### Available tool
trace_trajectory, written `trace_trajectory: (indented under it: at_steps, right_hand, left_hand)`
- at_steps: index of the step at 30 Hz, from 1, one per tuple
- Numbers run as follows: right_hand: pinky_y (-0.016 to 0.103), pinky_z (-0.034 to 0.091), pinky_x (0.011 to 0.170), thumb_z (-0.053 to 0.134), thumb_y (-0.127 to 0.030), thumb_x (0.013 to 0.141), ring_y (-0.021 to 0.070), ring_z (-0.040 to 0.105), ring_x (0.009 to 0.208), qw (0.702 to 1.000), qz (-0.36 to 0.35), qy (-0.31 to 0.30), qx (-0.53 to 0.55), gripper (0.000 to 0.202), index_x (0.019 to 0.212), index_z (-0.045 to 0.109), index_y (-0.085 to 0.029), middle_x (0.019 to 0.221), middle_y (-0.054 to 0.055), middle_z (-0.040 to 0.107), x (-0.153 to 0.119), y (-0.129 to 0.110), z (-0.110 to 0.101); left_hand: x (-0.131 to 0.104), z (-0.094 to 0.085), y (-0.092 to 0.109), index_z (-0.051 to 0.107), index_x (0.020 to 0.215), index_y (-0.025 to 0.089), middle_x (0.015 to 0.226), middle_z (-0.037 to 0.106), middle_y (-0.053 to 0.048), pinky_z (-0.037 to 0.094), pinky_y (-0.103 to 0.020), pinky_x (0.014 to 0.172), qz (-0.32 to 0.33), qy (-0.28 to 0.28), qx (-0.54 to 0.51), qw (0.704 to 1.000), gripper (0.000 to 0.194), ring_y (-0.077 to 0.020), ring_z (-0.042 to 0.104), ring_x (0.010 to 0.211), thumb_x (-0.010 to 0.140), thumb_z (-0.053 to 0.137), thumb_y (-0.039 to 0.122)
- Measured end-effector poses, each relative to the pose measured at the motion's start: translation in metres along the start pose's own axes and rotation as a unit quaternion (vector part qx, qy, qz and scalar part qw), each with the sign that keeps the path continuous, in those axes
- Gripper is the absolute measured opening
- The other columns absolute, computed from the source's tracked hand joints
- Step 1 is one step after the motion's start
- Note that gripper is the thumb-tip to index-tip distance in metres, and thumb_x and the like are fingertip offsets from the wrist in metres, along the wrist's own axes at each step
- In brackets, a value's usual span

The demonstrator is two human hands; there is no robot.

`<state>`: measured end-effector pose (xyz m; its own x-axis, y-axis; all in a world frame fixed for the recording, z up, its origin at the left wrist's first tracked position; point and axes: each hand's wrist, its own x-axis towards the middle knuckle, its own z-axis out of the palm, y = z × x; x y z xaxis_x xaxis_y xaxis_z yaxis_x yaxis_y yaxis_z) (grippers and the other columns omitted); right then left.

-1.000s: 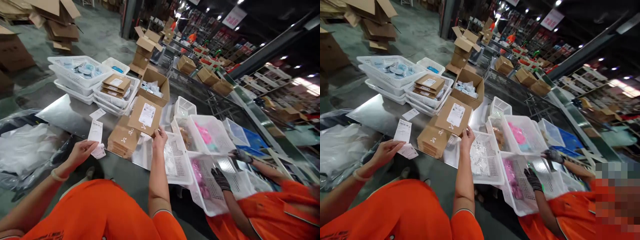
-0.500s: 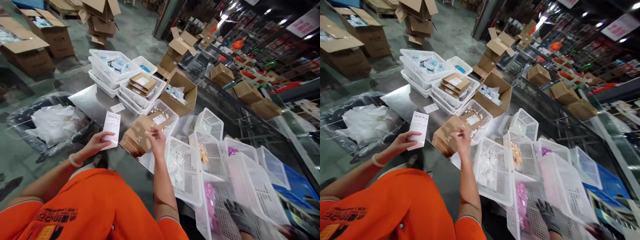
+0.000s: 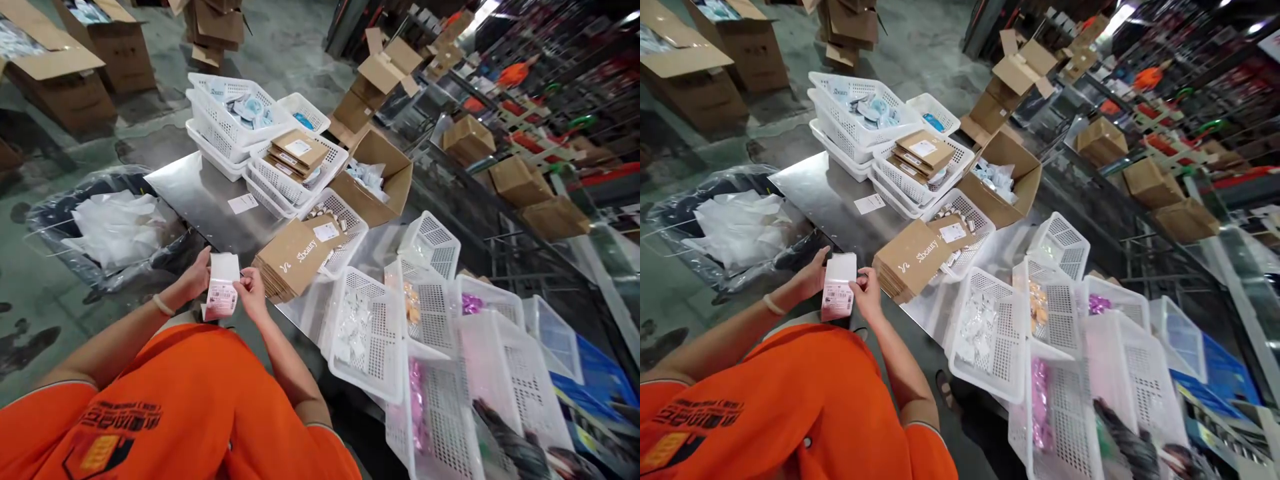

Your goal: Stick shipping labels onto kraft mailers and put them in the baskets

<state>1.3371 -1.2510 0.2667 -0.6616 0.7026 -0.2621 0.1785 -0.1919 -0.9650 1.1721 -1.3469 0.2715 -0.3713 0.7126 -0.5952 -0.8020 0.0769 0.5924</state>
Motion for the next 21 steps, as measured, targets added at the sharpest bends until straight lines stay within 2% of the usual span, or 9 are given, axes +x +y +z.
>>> trace_trajectory:
  at_steps: [2,4,6,8,11,14,16,18,21]
  right_hand:
    - [0.025,0.041,0.064,0.076,-0.034,0.074,0.0139,0.047,0.061,1.000,-0.003,0.027,0.002,0.029,0.096,0.058,-0.026,0.062,-0.011,0.051,0.001,-0.002,0.001]
    - [0.026,0.044,0.067,0.077,-0.038,0.075,0.0142,0.053,0.063,0.999,-0.011,0.031,-0.009,0.025,0.088,0.061,-0.025,0.065,-0.008,0.057,0.000,-0.005,0.000]
    - [0.027,0.048,0.068,0.079,-0.043,0.072,0.0150,0.058,0.066,0.999,-0.006,0.033,-0.016,0.025,0.080,0.065,-0.023,0.068,-0.004,0.064,-0.002,-0.009,-0.004]
    - [0.028,0.049,0.066,0.083,-0.044,0.066,0.0159,0.060,0.065,0.999,0.013,0.037,-0.011,0.027,0.078,0.070,-0.023,0.068,-0.002,0.067,-0.005,-0.012,-0.008]
    - [0.029,0.050,0.063,0.086,-0.042,0.062,0.0172,0.061,0.062,0.998,0.027,0.058,-0.010,0.026,0.075,0.075,-0.023,0.065,-0.001,0.070,-0.012,-0.014,-0.013]
    - [0.032,0.053,0.064,0.083,-0.038,0.068,0.0199,0.064,0.063,0.994,0.002,0.102,-0.041,0.016,0.071,0.077,-0.024,0.067,0.001,0.073,-0.023,-0.010,-0.013]
    - [0.036,0.057,0.071,0.079,-0.033,0.074,0.0226,0.068,0.069,0.988,-0.030,0.126,-0.081,0.009,0.069,0.077,-0.026,0.071,0.003,0.075,-0.033,-0.007,-0.013]
    - [0.039,0.060,0.082,0.074,-0.028,0.080,0.0248,0.072,0.079,0.980,-0.066,0.139,-0.124,0.013,0.068,0.077,-0.027,0.079,0.005,0.077,-0.042,-0.007,-0.015]
    - [0.039,0.060,0.091,0.072,-0.028,0.085,0.0263,0.074,0.100,0.965,-0.111,0.177,-0.156,0.014,0.073,0.079,-0.026,0.104,0.009,0.079,-0.043,-0.018,-0.035]
  left_hand:
    - [-0.011,0.000,-0.013,0.063,0.150,0.020,0.108,0.083,-0.009,0.062,-0.034,0.076,0.021,-0.033,0.074,0.996,0.083,-0.0253,0.078,0.084,0.080,0.093,0.051]
    - [-0.021,0.001,-0.023,0.069,0.143,0.018,0.105,0.083,-0.007,0.060,-0.031,0.079,0.048,-0.060,0.154,0.985,0.091,-0.0226,0.077,0.083,0.062,0.102,0.040]
    - [-0.026,0.002,-0.027,0.080,0.121,0.014,0.098,0.083,-0.008,0.060,-0.031,0.078,0.059,-0.068,0.225,0.970,0.076,-0.0235,0.076,0.082,0.052,0.102,0.035]
    - [-0.024,0.003,-0.029,0.085,0.104,0.013,0.092,0.083,-0.010,0.059,-0.032,0.074,0.070,-0.051,0.275,0.957,0.059,-0.0249,0.075,0.080,0.054,0.099,0.039]
    - [-0.019,0.009,-0.028,0.086,0.100,0.014,0.089,0.083,-0.009,0.057,-0.032,0.071,0.084,-0.033,0.327,0.941,0.054,-0.0243,0.074,0.076,0.055,0.095,0.042]
    - [-0.018,0.016,-0.025,0.087,0.098,0.014,0.085,0.082,-0.007,0.056,-0.031,0.069,0.090,-0.043,0.369,0.924,0.051,-0.0235,0.073,0.073,0.056,0.092,0.043]
    - [-0.018,0.021,-0.022,0.088,0.098,0.014,0.079,0.081,-0.005,0.054,-0.030,0.065,0.076,-0.049,0.386,0.918,0.051,-0.0231,0.071,0.069,0.055,0.092,0.041]
    - [-0.018,0.025,-0.022,0.088,0.095,0.014,0.076,0.080,-0.005,0.053,-0.030,0.064,0.039,-0.064,0.377,0.923,0.050,-0.0235,0.071,0.068,0.052,0.094,0.039]
    - [-0.016,0.029,-0.027,0.087,0.085,0.012,0.084,0.084,-0.010,0.060,-0.036,0.075,-0.040,-0.127,0.334,0.933,0.045,-0.0284,0.077,0.078,0.048,0.098,0.036]
